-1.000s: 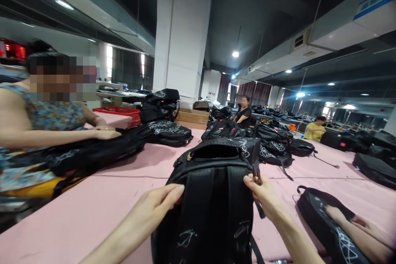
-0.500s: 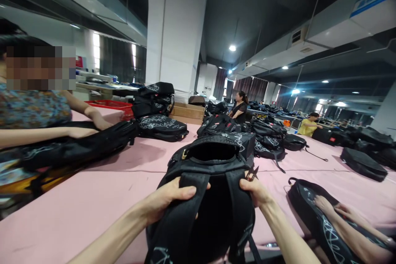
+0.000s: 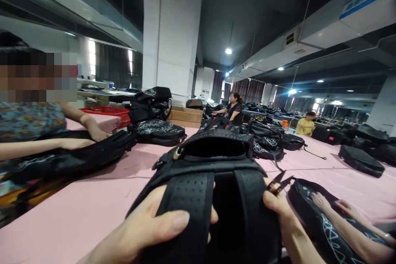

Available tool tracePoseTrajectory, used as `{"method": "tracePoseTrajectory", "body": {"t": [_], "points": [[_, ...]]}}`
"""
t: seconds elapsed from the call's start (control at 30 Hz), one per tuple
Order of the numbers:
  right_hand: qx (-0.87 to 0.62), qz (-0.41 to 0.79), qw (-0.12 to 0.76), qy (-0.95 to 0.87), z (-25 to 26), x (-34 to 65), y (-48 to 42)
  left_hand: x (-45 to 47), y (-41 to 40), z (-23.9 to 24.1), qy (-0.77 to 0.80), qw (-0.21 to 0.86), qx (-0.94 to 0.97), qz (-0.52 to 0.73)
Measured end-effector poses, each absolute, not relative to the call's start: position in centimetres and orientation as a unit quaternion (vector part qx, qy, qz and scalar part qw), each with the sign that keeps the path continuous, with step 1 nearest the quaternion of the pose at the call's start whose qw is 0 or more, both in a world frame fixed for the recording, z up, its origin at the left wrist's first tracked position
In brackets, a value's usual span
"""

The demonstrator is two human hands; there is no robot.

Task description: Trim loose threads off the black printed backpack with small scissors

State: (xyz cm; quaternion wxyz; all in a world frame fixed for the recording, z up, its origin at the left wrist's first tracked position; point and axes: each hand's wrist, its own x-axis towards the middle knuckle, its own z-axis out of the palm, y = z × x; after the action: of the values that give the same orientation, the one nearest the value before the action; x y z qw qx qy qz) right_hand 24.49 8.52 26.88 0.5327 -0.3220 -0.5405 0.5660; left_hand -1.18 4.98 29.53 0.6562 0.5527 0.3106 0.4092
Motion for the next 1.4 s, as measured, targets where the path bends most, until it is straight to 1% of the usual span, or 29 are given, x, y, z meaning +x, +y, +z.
{"method": "tracePoseTrajectory", "body": {"t": [0.07, 0.13, 0.2, 0.23, 0.3, 0.37, 0.43, 0.5, 0.53, 0.6, 0.67, 0.83, 1.03, 1.3, 1.4], "points": [[-0.328, 0.561, 0.56, -0.514, 28.0, 24.0, 8.2, -0.8, 4.9, 30.8, 0.33, 0.641, 0.532, 0.445], [-0.346, 0.567, 0.562, -0.493, 28.2, 23.2, 9.4, -0.3, 6.6, 31.1, 0.343, 0.632, 0.514, 0.468], [-0.357, 0.58, 0.556, -0.477, 27.0, 22.2, 11.8, 0.2, 9.8, 29.8, 0.352, 0.651, 0.478, 0.473], [-0.364, 0.586, 0.554, -0.466, 25.7, 21.7, 13.2, 0.3, 11.6, 28.4, 0.355, 0.673, 0.45, 0.468], [-0.383, 0.596, 0.543, -0.451, 21.6, 20.8, 16.1, 0.3, 14.9, 24.1, 0.37, 0.726, 0.368, 0.447], [-0.417, 0.602, 0.504, -0.458, 16.2, 20.2, 18.0, -0.3, 16.8, 18.2, 0.392, 0.762, 0.296, 0.422], [-0.469, 0.585, 0.481, -0.454, 10.5, 20.2, 18.4, -1.3, 16.6, 12.0, 0.426, 0.733, 0.326, 0.418], [-0.512, 0.578, 0.456, -0.443, 5.7, 20.6, 17.5, -2.4, 14.7, 6.8, 0.445, 0.727, 0.336, 0.4], [-0.523, 0.577, 0.449, -0.438, 4.0, 21.0, 16.9, -2.8, 13.4, 5.0, 0.447, 0.726, 0.342, 0.395], [-0.53, 0.576, 0.448, -0.432, 1.8, 21.6, 15.8, -3.3, 11.5, 3.1, 0.445, 0.73, 0.34, 0.393], [-0.546, 0.574, 0.439, -0.424, 1.0, 22.0, 15.6, -3.5, 10.9, 2.6, 0.44, 0.736, 0.324, 0.398], [-0.576, 0.56, 0.429, -0.413, 0.8, 22.0, 16.9, -3.6, 12.4, 2.6, 0.432, 0.767, 0.261, 0.397], [-0.55, 0.577, 0.453, -0.4, 0.6, 21.8, 16.7, -4.0, 12.5, 1.9, 0.402, 0.773, 0.27, 0.411], [-0.563, 0.564, 0.47, -0.379, 0.7, 21.8, 16.7, -4.2, 12.8, 0.3, 0.418, 0.778, 0.241, 0.403], [-0.56, 0.568, 0.471, -0.377, 0.8, 21.9, 16.5, -4.3, 13.0, -0.2, 0.419, 0.789, 0.202, 0.402]]}}
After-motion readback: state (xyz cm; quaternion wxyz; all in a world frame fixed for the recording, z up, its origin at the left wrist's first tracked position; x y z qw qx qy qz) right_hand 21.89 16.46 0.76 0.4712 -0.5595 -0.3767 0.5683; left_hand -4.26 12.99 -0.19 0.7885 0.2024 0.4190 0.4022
